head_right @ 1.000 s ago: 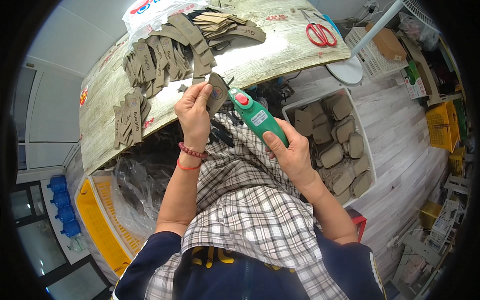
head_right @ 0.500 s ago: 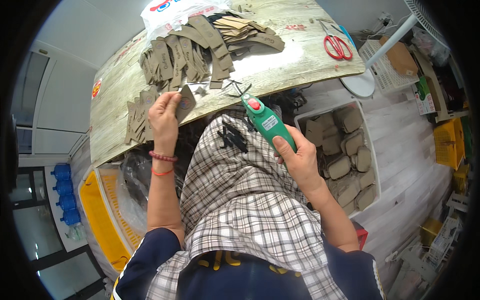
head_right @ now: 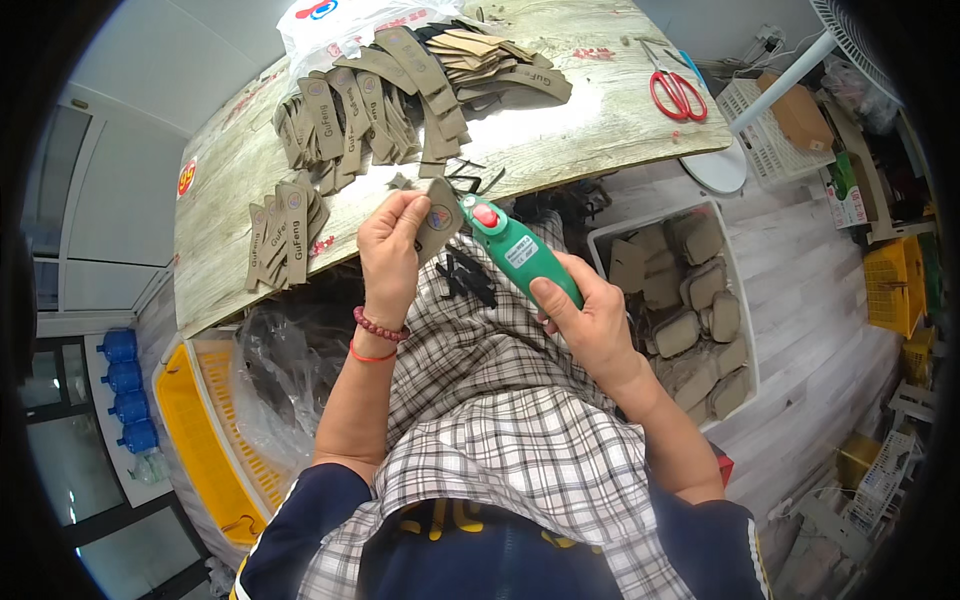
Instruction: The person retrieves cardboard tags from a plastic bag and uses a green rotary tool to trim the edges of each tag one by one. The trimmed tags are placed on the table as the person continues processing the batch.
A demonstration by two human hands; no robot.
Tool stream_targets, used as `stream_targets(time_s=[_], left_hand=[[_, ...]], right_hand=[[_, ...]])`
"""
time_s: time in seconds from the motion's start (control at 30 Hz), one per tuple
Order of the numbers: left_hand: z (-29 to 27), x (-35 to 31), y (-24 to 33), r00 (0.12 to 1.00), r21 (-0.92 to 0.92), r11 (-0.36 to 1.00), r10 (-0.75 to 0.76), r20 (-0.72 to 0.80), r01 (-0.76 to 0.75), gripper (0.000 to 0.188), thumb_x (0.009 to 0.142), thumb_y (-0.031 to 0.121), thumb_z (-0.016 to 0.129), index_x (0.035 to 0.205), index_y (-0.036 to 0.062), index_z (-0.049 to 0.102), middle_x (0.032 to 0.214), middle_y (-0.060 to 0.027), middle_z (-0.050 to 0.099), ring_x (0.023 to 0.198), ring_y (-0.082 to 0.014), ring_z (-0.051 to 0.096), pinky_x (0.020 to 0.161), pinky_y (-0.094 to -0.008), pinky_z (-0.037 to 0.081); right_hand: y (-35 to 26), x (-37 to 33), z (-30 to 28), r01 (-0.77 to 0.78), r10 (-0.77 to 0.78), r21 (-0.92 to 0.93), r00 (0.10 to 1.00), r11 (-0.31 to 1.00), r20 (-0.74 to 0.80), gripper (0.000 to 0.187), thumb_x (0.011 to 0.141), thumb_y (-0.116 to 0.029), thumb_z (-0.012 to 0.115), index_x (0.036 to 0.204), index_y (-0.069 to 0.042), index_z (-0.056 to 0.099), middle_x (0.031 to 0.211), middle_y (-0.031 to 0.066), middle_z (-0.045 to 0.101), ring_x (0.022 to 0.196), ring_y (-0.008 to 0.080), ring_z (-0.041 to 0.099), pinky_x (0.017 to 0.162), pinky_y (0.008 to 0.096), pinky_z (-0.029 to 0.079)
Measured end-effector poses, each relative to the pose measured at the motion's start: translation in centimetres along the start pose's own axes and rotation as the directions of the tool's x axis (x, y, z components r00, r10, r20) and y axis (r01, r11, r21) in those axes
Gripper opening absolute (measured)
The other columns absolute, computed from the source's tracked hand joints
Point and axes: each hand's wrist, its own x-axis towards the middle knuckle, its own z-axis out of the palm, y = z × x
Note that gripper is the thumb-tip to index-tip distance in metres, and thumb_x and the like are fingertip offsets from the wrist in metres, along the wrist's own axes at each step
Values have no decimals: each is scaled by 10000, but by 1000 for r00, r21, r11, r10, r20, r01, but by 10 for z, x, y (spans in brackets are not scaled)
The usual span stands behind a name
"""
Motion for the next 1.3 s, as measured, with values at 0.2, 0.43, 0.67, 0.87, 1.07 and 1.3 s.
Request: stream_targets(time_s=[0.2,0.43,0.67,0.87,1.07,1.3], left_hand=[[-6,-13,-6,992,314,945,56,113,-89,141,905,127,584,897,-6,630,729,-32,607,696,-86,546,642,-258,449],[-149,46,1,924,859,507,294,-246,68,200,920,223,521,866,37,572,832,-150,583,776,-344,574,671,-424,456],[-189,79,-70,907,958,76,310,-285,275,765,880,572,481,1419,58,303,1408,-158,379,1337,-314,287,1078,-531,192],[-228,113,-42,779,886,170,424,-462,432,615,880,473,554,1318,60,430,1355,-143,416,1305,-303,316,1062,-535,198],[-172,190,-5,801,664,623,99,-591,413,467,770,313,702,1074,8,521,962,-188,646,942,-349,624,810,-384,487],[-179,217,-43,753,172,925,-157,-640,339,194,697,20,756,790,-29,592,771,-155,649,679,-265,615,666,-357,481]], right_hand=[[3,1,2,-22,23,35,999,999,-23,392,919,-298,605,1161,9,572,785,21,597,619,63,546,528,217,457],[13,-3,-5,-38,40,47,997,998,-61,407,927,-328,587,1157,7,565,807,20,581,639,71,552,515,214,440],[18,-4,-6,-71,69,-18,994,997,-89,383,925,-306,585,1139,12,566,786,21,575,613,78,541,509,215,437],[11,0,-6,-112,108,-22,986,993,-124,373,933,-293,575,1157,5,564,789,17,574,616,75,542,510,214,439],[4,17,5,-75,71,-54,995,996,-77,367,922,-283,598,1147,5,568,779,21,582,619,78,543,507,220,445],[5,18,10,-71,67,-46,995,996,-74,351,921,-268,598,1140,5,573,780,20,585,611,76,537,503,222,443]])
